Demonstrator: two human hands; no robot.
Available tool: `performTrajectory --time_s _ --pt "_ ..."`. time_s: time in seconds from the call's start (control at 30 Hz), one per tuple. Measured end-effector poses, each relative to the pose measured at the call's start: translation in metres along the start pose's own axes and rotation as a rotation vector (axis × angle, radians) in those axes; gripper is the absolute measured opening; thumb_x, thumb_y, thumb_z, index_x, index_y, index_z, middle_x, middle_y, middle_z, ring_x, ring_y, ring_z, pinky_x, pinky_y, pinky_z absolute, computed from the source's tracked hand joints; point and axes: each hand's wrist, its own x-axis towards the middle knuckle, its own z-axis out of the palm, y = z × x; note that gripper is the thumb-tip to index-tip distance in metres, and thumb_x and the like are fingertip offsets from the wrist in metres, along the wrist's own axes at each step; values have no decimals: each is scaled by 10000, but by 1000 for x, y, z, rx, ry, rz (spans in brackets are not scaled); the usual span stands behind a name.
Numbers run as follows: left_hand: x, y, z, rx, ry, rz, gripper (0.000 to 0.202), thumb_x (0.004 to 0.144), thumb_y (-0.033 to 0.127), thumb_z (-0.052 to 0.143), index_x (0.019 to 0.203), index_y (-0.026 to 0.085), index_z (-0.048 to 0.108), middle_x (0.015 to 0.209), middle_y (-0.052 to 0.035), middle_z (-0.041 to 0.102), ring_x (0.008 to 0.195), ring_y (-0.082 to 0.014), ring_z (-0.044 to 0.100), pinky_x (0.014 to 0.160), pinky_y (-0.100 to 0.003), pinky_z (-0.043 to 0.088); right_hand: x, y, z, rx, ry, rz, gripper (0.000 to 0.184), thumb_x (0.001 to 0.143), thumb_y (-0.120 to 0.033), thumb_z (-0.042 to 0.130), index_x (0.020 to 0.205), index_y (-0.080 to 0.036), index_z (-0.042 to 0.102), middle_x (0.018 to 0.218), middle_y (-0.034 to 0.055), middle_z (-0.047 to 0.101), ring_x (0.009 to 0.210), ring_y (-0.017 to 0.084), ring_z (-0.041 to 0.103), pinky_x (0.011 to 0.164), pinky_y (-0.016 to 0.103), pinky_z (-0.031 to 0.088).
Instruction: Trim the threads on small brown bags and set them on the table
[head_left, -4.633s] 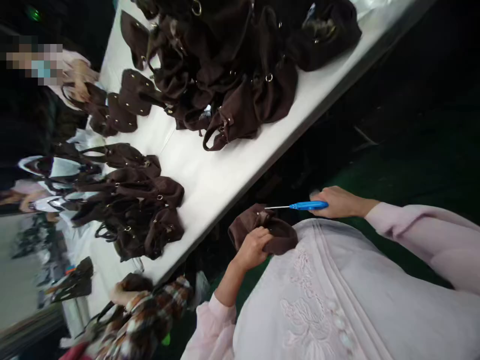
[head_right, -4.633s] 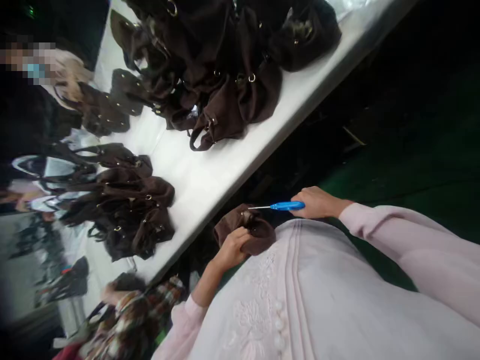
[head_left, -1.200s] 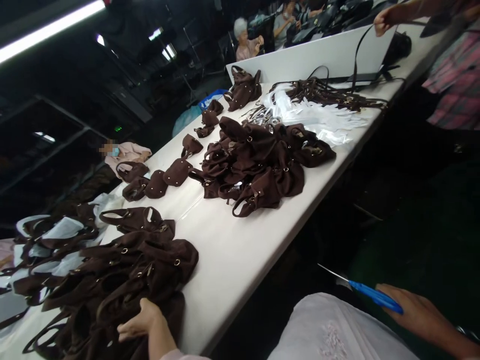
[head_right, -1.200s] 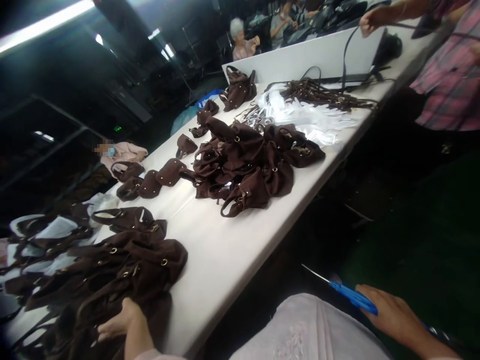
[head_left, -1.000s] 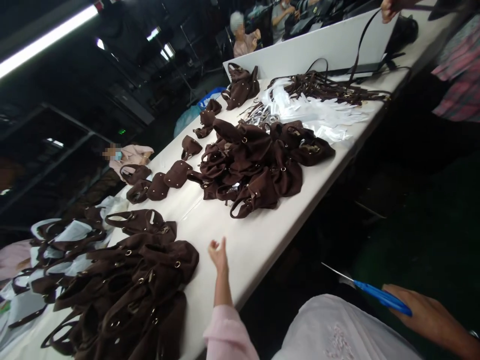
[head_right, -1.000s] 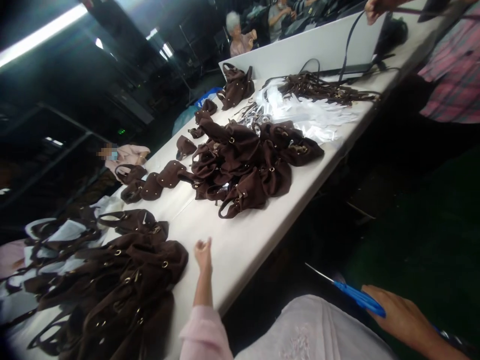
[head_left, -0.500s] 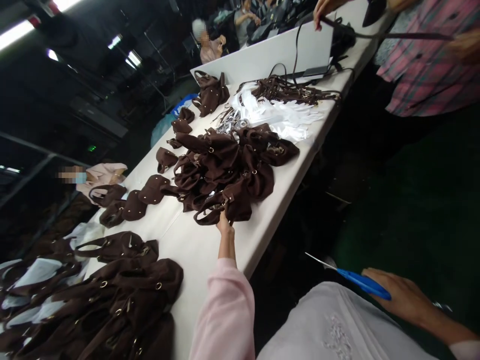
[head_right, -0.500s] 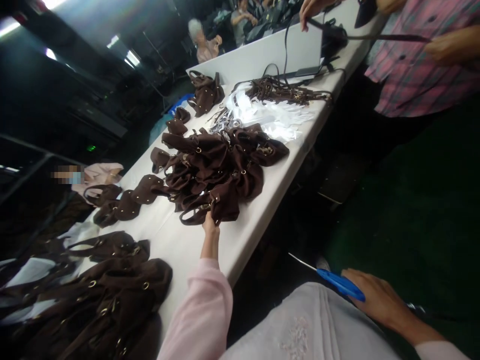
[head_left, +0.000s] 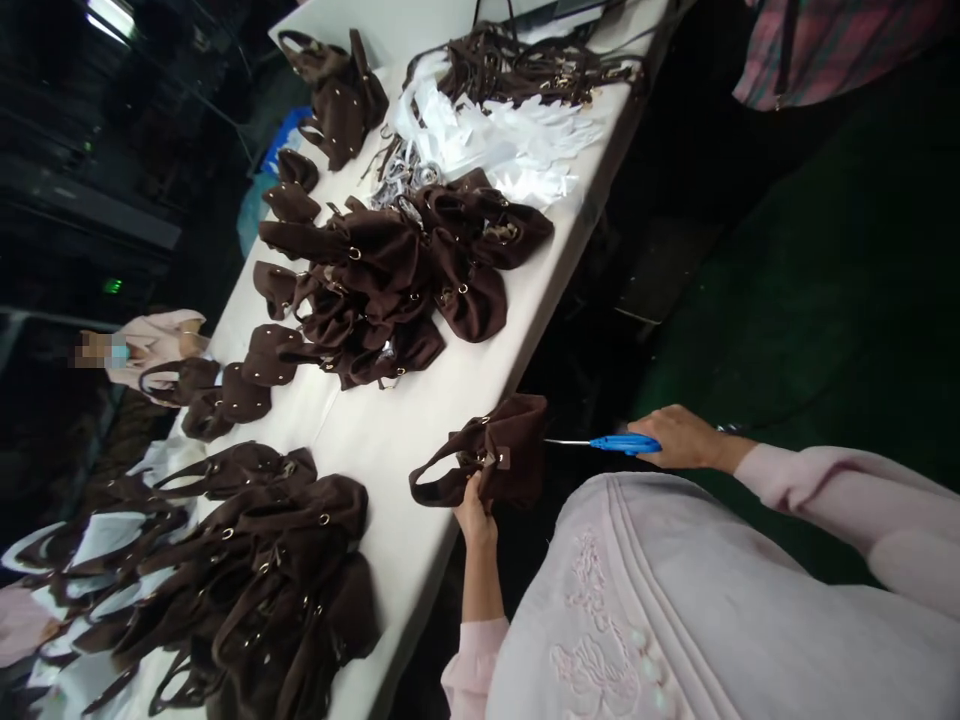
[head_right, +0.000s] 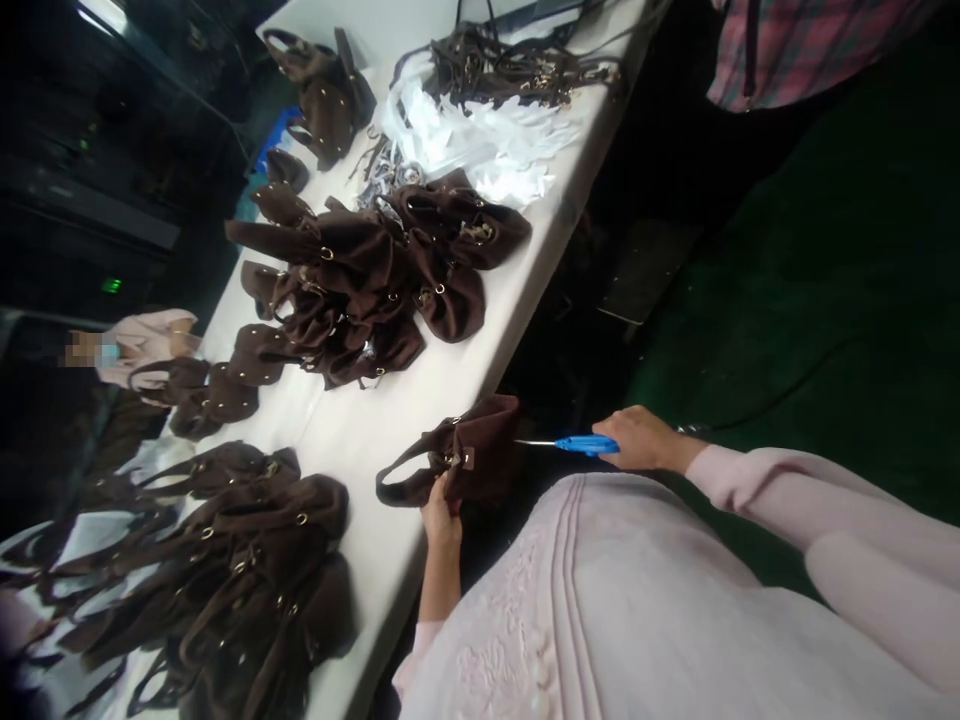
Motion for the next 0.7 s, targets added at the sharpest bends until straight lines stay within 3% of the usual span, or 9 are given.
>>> performTrajectory --time_s 0.1,0.2,0.3,0.4,0.47,0.6,0.7 --pt "-4 -1 -6 102 -79 126 408 712 298 762 1063 116 661 954 -95 709 860 -236 702 701 -324 580 -2 12 0 43 -11 -42 179 861 -297 556 738 -199 642 715 52 687 678 187 633 627 276 299" --pt "-4 1 -16 243 -189 287 407 722 329 769 1053 114 671 1020 -117 710 962 -263 686 861 -393 565 -2 24 -3 -15 18 90 226 874 -330 545 736 -182 644 711 92 684 662 198 622 615 292 280" --pt "-4 2 -27 412 -343 451 343 744 339 748 1017 146 671 1005 -107 705 934 -264 681 862 -413 564 -3 26 -7 4 8 74 242 875 -327 533 721 -176 641 692 93 677 634 190 607 613 292 278" --pt "-6 6 -34 589 -542 617 218 784 280 693 974 174 672 987 -98 687 937 -263 664 873 -423 552 -5 15 -9 76 -35 -30 230 856 -289 531 680 -183 634 668 60 673 610 171 599 612 276 290" --pt "-8 8 -35 695 -688 722 151 821 220 633 963 186 672 1026 -103 670 1031 -266 630 944 -435 516 -4 7 -10 65 -38 -21 227 842 -275 525 673 -179 643 671 71 679 612 185 606 603 278 290" --pt "-8 9 -25 878 -977 870 148 842 120 563 887 207 674 991 -80 677 1099 -242 594 1114 -477 377 1 -10 -8 39 -47 -17 232 833 -301 518 692 -185 660 681 73 683 629 209 625 592 271 307" --pt "-3 3 -14 980 -1093 948 197 830 74 551 913 206 673 1001 -76 679 1117 -236 581 1170 -509 284 7 -23 0 26 -100 -114 227 821 -354 537 714 -203 668 700 56 690 657 222 645 599 265 344"
